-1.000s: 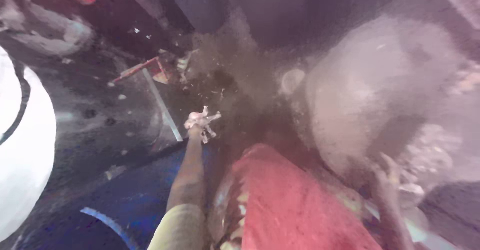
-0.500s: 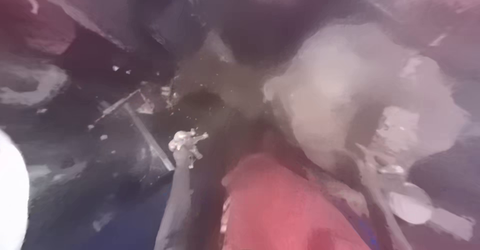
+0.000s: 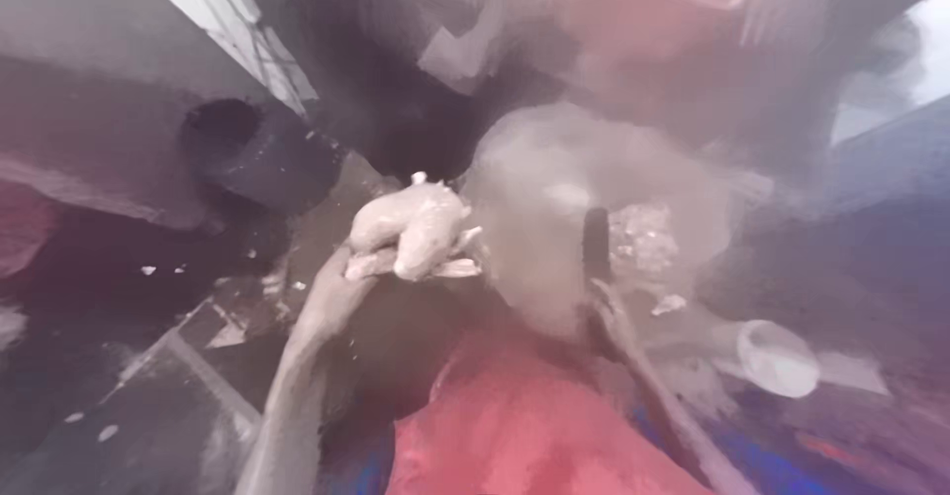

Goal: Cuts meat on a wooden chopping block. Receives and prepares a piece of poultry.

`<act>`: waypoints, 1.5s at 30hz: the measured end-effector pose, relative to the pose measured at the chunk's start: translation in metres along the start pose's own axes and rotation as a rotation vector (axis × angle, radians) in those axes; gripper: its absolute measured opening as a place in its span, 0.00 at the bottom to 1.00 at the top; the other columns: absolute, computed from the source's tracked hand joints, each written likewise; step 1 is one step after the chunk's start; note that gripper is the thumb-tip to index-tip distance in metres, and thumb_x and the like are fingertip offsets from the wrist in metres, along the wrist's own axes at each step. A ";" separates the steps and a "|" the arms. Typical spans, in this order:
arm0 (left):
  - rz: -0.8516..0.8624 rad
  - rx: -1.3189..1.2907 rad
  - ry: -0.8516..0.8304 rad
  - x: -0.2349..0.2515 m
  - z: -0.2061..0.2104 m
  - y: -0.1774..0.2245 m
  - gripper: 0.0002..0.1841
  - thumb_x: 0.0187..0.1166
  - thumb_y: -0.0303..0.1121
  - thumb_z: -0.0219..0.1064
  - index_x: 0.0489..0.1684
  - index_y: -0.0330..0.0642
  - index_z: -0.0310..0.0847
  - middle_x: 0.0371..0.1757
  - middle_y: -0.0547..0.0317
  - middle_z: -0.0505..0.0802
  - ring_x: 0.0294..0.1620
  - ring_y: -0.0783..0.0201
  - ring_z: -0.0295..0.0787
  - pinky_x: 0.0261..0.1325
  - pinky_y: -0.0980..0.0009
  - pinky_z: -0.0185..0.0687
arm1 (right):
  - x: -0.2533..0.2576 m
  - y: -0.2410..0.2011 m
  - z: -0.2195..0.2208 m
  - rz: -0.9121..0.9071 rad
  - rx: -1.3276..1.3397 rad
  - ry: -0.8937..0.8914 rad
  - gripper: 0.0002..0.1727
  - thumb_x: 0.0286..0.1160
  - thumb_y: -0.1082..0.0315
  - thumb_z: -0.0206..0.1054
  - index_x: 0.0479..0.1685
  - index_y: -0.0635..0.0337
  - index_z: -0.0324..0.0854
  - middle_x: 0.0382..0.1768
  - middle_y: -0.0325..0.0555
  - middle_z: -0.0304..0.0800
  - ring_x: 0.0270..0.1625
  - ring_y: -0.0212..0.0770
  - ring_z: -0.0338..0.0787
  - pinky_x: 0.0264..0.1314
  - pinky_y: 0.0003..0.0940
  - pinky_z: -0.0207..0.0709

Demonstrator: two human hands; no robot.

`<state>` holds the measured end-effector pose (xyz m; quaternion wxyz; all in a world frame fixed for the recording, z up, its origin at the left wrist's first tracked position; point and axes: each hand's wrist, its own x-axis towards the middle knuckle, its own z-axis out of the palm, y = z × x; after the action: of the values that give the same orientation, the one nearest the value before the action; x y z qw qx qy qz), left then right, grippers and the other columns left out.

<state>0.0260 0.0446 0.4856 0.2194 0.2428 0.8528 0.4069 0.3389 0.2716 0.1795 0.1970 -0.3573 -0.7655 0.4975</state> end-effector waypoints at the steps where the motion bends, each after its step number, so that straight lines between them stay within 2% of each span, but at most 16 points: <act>1: 0.264 -0.008 -0.058 0.031 0.003 -0.056 0.22 0.82 0.30 0.64 0.70 0.26 0.74 0.54 0.45 0.91 0.52 0.73 0.88 0.56 0.75 0.85 | -0.002 0.001 -0.001 -0.002 0.011 0.005 0.25 0.83 0.72 0.52 0.78 0.74 0.71 0.78 0.65 0.75 0.80 0.46 0.77 0.84 0.36 0.69; 3: 0.366 -0.051 -0.201 0.081 0.018 -0.081 0.24 0.78 0.37 0.66 0.72 0.40 0.77 0.53 0.59 0.92 0.50 0.78 0.88 0.56 0.73 0.87 | -0.010 -0.001 -0.007 0.037 0.027 0.006 0.26 0.83 0.73 0.51 0.79 0.72 0.72 0.80 0.61 0.75 0.82 0.44 0.76 0.85 0.36 0.68; 5: 0.375 -0.107 -0.285 0.113 0.046 -0.061 0.18 0.77 0.31 0.67 0.67 0.44 0.80 0.49 0.66 0.91 0.45 0.81 0.87 0.52 0.75 0.87 | -0.024 0.002 -0.014 0.072 0.040 0.024 0.25 0.82 0.75 0.52 0.78 0.71 0.72 0.79 0.60 0.76 0.80 0.42 0.78 0.83 0.35 0.71; 8: 0.516 0.016 -0.221 0.171 0.108 -0.059 0.20 0.79 0.23 0.66 0.70 0.41 0.81 0.65 0.55 0.89 0.63 0.67 0.85 0.69 0.64 0.82 | -0.051 0.009 -0.032 0.135 -0.027 0.039 0.25 0.84 0.74 0.53 0.80 0.64 0.73 0.77 0.55 0.80 0.77 0.42 0.81 0.81 0.39 0.74; 9: 0.542 0.130 -0.182 0.191 0.128 -0.070 0.23 0.79 0.24 0.66 0.75 0.42 0.80 0.73 0.48 0.86 0.74 0.56 0.81 0.77 0.55 0.75 | -0.062 0.010 -0.038 0.160 -0.060 0.043 0.25 0.84 0.74 0.54 0.79 0.62 0.74 0.76 0.55 0.81 0.76 0.44 0.82 0.81 0.41 0.74; 11: 0.418 0.244 -0.173 0.211 0.152 -0.092 0.25 0.87 0.34 0.63 0.84 0.45 0.72 0.80 0.46 0.80 0.82 0.49 0.74 0.83 0.48 0.68 | -0.079 0.013 -0.047 0.172 -0.112 0.041 0.25 0.82 0.75 0.54 0.78 0.61 0.77 0.73 0.57 0.83 0.75 0.48 0.83 0.81 0.45 0.73; 15: 0.205 0.093 -0.116 0.181 0.176 -0.131 0.20 0.91 0.34 0.57 0.79 0.40 0.76 0.74 0.44 0.86 0.72 0.53 0.85 0.76 0.53 0.77 | -0.108 0.013 -0.054 0.193 -0.083 0.057 0.25 0.76 0.80 0.56 0.73 0.66 0.81 0.66 0.64 0.87 0.67 0.56 0.88 0.75 0.49 0.79; 19: -0.013 -0.149 -0.170 0.120 0.214 -0.155 0.18 0.92 0.31 0.52 0.72 0.31 0.77 0.65 0.43 0.90 0.61 0.60 0.90 0.67 0.62 0.85 | -0.122 0.023 -0.054 0.197 -0.098 0.020 0.24 0.75 0.77 0.62 0.71 0.57 0.85 0.66 0.64 0.86 0.63 0.55 0.90 0.68 0.48 0.84; 22: -0.336 -0.265 -0.503 0.084 0.258 -0.145 0.22 0.95 0.38 0.48 0.80 0.37 0.71 0.66 0.44 0.89 0.58 0.56 0.92 0.60 0.59 0.89 | -0.118 0.016 -0.063 0.347 -0.164 -0.165 0.25 0.82 0.69 0.63 0.78 0.39 0.81 0.73 0.63 0.81 0.63 0.56 0.90 0.66 0.52 0.85; 25: -0.509 -0.320 -0.475 0.071 0.297 -0.121 0.22 0.93 0.41 0.55 0.77 0.37 0.73 0.59 0.44 0.89 0.50 0.58 0.90 0.53 0.60 0.88 | -0.108 0.011 -0.075 0.391 -0.189 -0.307 0.27 0.81 0.68 0.65 0.78 0.36 0.80 0.75 0.67 0.77 0.62 0.61 0.90 0.63 0.56 0.85; 27: -0.572 -0.323 -0.457 0.067 0.311 -0.106 0.20 0.91 0.44 0.57 0.66 0.38 0.81 0.48 0.53 0.90 0.40 0.65 0.86 0.45 0.67 0.84 | -0.109 0.021 -0.077 0.314 -0.181 -0.291 0.26 0.78 0.71 0.64 0.76 0.39 0.83 0.73 0.65 0.80 0.62 0.60 0.91 0.63 0.55 0.86; 32: -0.548 -0.440 -0.559 0.068 0.336 -0.087 0.21 0.94 0.43 0.51 0.72 0.37 0.75 0.56 0.49 0.89 0.52 0.62 0.85 0.57 0.63 0.83 | -0.107 0.020 -0.080 0.280 -0.050 -0.208 0.26 0.80 0.74 0.57 0.76 0.49 0.82 0.72 0.59 0.82 0.70 0.51 0.86 0.74 0.45 0.80; 36: -0.206 -0.238 -0.531 0.109 0.301 -0.074 0.22 0.92 0.41 0.56 0.76 0.37 0.76 0.67 0.46 0.88 0.66 0.60 0.86 0.72 0.60 0.79 | -0.101 0.016 -0.073 0.103 -0.192 -0.121 0.30 0.74 0.80 0.59 0.77 0.50 0.82 0.65 0.58 0.88 0.64 0.53 0.90 0.69 0.48 0.84; 40: 0.032 0.022 -0.457 0.185 0.213 -0.047 0.22 0.91 0.45 0.56 0.75 0.44 0.80 0.62 0.43 0.90 0.59 0.51 0.89 0.64 0.46 0.82 | -0.091 -0.017 -0.061 0.186 -0.271 -0.250 0.34 0.81 0.76 0.56 0.88 0.42 0.68 0.73 0.54 0.84 0.70 0.53 0.87 0.73 0.53 0.80; 43: 0.154 0.008 -0.432 0.237 0.156 -0.025 0.17 0.90 0.41 0.58 0.70 0.47 0.82 0.51 0.49 0.93 0.43 0.59 0.89 0.49 0.54 0.86 | -0.075 -0.029 -0.047 0.201 -0.209 -0.290 0.31 0.87 0.71 0.55 0.90 0.42 0.66 0.79 0.47 0.80 0.79 0.47 0.81 0.84 0.50 0.72; 45: 0.195 0.074 -0.427 0.247 0.125 0.004 0.13 0.88 0.34 0.61 0.63 0.41 0.83 0.45 0.50 0.91 0.40 0.63 0.87 0.49 0.57 0.85 | -0.064 -0.034 -0.039 0.163 -0.124 -0.306 0.29 0.88 0.71 0.53 0.88 0.48 0.68 0.80 0.45 0.80 0.79 0.41 0.81 0.85 0.44 0.71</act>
<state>-0.0958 0.2671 0.3735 0.3452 0.4125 0.7739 0.3343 0.3951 0.2397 0.2305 0.0148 -0.3498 -0.7842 0.5123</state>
